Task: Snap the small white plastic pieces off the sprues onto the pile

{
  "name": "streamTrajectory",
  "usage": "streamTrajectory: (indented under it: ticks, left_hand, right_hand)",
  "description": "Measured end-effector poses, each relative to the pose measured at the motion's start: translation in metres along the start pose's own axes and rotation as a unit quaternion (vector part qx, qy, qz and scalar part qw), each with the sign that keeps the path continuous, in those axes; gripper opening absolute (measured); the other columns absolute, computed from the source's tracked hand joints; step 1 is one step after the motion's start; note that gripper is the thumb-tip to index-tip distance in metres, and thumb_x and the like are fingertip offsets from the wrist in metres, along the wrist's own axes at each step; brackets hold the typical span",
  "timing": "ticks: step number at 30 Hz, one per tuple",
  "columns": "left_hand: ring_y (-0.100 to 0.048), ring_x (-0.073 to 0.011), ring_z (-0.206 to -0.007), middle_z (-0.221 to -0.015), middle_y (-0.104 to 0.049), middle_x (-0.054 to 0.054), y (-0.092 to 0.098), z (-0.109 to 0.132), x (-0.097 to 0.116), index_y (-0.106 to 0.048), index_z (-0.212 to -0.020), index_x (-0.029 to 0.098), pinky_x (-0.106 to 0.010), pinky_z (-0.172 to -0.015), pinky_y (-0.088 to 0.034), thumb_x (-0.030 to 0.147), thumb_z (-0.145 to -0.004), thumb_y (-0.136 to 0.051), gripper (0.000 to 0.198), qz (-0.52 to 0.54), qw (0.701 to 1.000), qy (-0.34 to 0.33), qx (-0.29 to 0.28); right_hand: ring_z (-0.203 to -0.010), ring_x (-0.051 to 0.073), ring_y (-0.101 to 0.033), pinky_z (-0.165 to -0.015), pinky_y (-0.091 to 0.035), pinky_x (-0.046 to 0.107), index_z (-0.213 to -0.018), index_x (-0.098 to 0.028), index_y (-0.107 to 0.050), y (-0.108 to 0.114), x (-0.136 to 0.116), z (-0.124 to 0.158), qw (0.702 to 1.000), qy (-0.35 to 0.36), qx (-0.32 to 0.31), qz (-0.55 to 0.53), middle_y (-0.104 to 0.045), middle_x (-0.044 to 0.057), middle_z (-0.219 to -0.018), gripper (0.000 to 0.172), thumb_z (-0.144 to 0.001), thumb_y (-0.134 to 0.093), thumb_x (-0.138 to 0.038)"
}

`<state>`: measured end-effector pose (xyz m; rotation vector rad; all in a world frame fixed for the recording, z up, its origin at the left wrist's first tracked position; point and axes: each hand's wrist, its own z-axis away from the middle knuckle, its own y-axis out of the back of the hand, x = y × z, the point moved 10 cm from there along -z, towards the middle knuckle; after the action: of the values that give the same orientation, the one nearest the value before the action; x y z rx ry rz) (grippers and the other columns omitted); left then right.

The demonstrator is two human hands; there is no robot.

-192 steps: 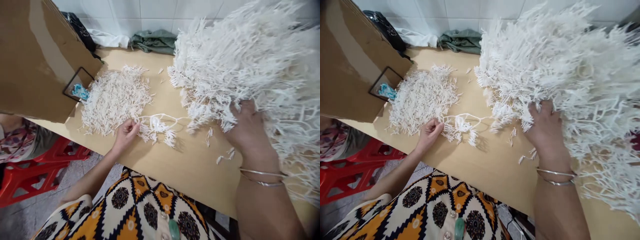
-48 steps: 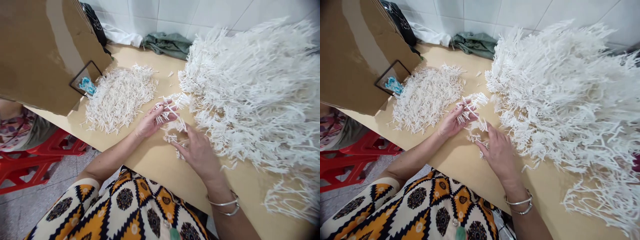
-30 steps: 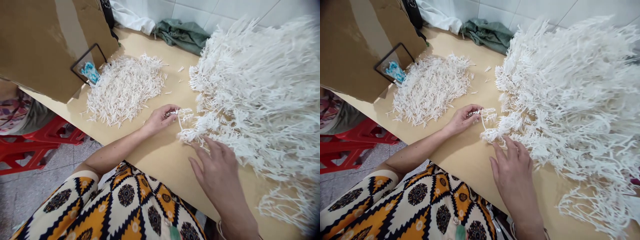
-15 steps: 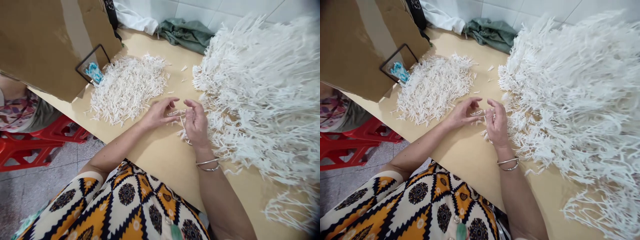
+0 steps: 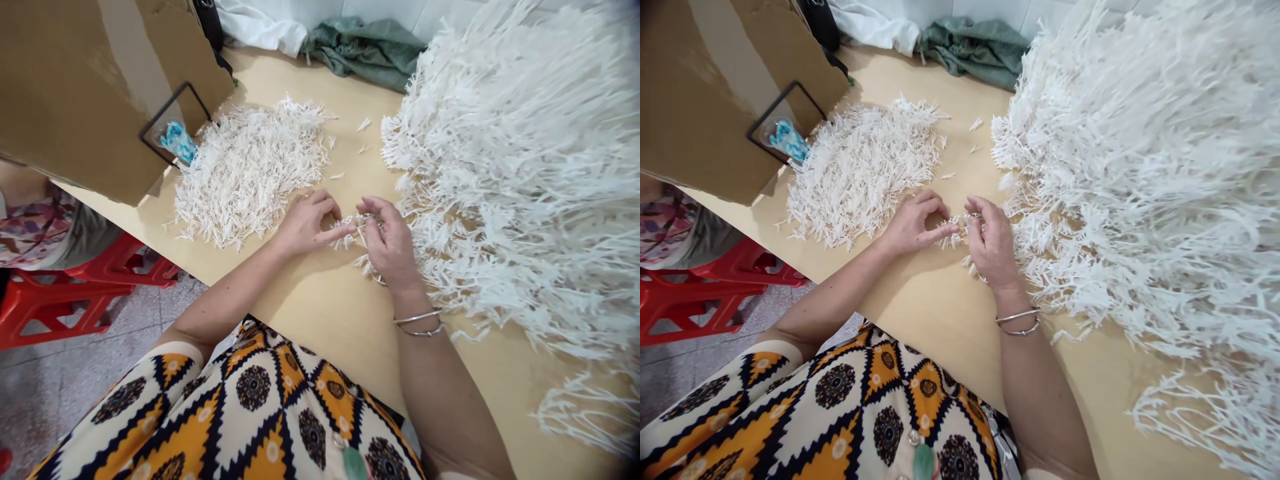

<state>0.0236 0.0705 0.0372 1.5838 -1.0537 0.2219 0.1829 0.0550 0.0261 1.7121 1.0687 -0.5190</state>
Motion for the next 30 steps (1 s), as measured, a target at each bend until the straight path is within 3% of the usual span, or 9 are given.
streamTrajectory:
  ticks: [2, 4, 7, 11, 15, 18, 26, 30]
  left_hand:
    - [-0.064, -0.0229, -0.098, -0.106, -0.071, -0.008, -0.004, 0.0, -0.003, -0.074, -0.091, 0.019, -0.042, -0.1, -0.043, 0.064, -0.096, -0.066, 0.046, -0.035, 0.999, 0.007, -0.016]
    - [-0.065, -0.0216, -0.097, -0.106, -0.072, -0.008, -0.004, -0.002, -0.006, -0.075, -0.092, 0.019, -0.04, -0.098, -0.044, 0.058, -0.096, -0.068, 0.039, -0.002, 1.0, 0.012, -0.014]
    - [-0.062, -0.0151, -0.079, -0.088, -0.071, -0.004, -0.003, -0.004, -0.007, -0.073, -0.093, 0.019, -0.03, -0.078, -0.048, 0.056, -0.096, -0.07, 0.037, 0.122, 0.992, 0.018, -0.002]
    - [-0.053, -0.0094, -0.061, -0.073, -0.065, 0.001, -0.008, -0.004, -0.016, -0.069, -0.093, 0.018, -0.024, -0.06, -0.042, 0.062, -0.093, -0.072, 0.044, 0.228, 0.971, 0.067, -0.005]
    - [-0.062, -0.0089, -0.073, -0.088, -0.072, -0.002, -0.011, -0.003, -0.023, -0.07, -0.103, 0.018, -0.022, -0.068, -0.05, 0.06, -0.087, -0.079, 0.046, 0.29, 0.955, 0.069, -0.011]
    - [-0.068, -0.0097, -0.084, -0.097, -0.073, -0.004, -0.01, -0.005, -0.024, -0.069, -0.109, 0.018, -0.022, -0.079, -0.055, 0.058, -0.087, -0.081, 0.047, 0.311, 0.949, 0.048, -0.004]
    - [-0.067, -0.0093, -0.08, -0.095, -0.073, -0.004, -0.006, -0.007, -0.029, -0.068, -0.11, 0.018, -0.024, -0.076, -0.055, 0.066, -0.095, -0.068, 0.05, 0.338, 0.938, 0.068, 0.033]
    - [-0.068, -0.0098, -0.081, -0.095, -0.074, -0.004, -0.012, -0.007, -0.028, -0.071, -0.106, 0.017, -0.023, -0.076, -0.056, 0.06, -0.088, -0.079, 0.048, 0.34, 0.938, 0.073, 0.003]
  right_hand:
    - [-0.121, 0.026, -0.071, -0.113, -0.053, 0.055, -0.138, -0.022, -0.063, 0.001, -0.001, 0.0, 1.0, 0.0, 0.003, -0.003, -0.075, 0.012, -0.127, 0.039, -0.101, -0.049, -0.023]
    - [-0.12, 0.026, -0.071, -0.112, -0.054, 0.055, -0.137, -0.022, -0.063, 0.002, -0.001, 0.0, 1.0, -0.003, 0.007, -0.014, -0.076, 0.012, -0.127, 0.037, -0.102, -0.051, -0.025]
    - [-0.118, 0.027, -0.071, -0.111, -0.054, 0.054, -0.135, -0.022, -0.064, 0.0, -0.002, -0.002, 1.0, -0.002, -0.002, -0.025, -0.076, 0.012, -0.125, 0.038, -0.098, -0.063, -0.033]
    - [-0.112, 0.027, -0.072, -0.105, -0.056, 0.05, -0.126, -0.022, -0.071, -0.002, -0.003, -0.004, 1.0, -0.009, -0.019, -0.02, -0.078, 0.01, -0.12, 0.037, -0.09, -0.074, -0.033]
    - [-0.091, 0.021, -0.072, -0.087, -0.057, 0.039, -0.103, -0.023, -0.074, 0.001, 0.002, -0.005, 0.998, -0.053, -0.011, -0.032, -0.078, 0.004, -0.099, 0.015, -0.093, -0.07, -0.032]
    - [-0.079, 0.017, -0.068, -0.078, -0.055, 0.034, -0.098, -0.023, -0.072, 0.007, 0.007, -0.005, 0.996, -0.073, 0.019, -0.04, -0.076, 0.002, -0.091, 0.011, -0.092, -0.071, -0.033]
    - [-0.078, 0.018, -0.072, -0.068, -0.054, 0.034, -0.102, -0.025, -0.066, 0.008, 0.029, -0.002, 0.988, -0.087, 0.074, -0.102, -0.076, 0.002, -0.091, 0.014, -0.09, -0.071, -0.031]
    - [-0.081, 0.021, -0.077, -0.073, -0.059, 0.037, -0.103, -0.026, -0.064, 0.008, 0.032, -0.003, 0.985, -0.089, 0.083, -0.12, -0.076, 0.002, -0.089, 0.014, -0.091, -0.07, -0.03]
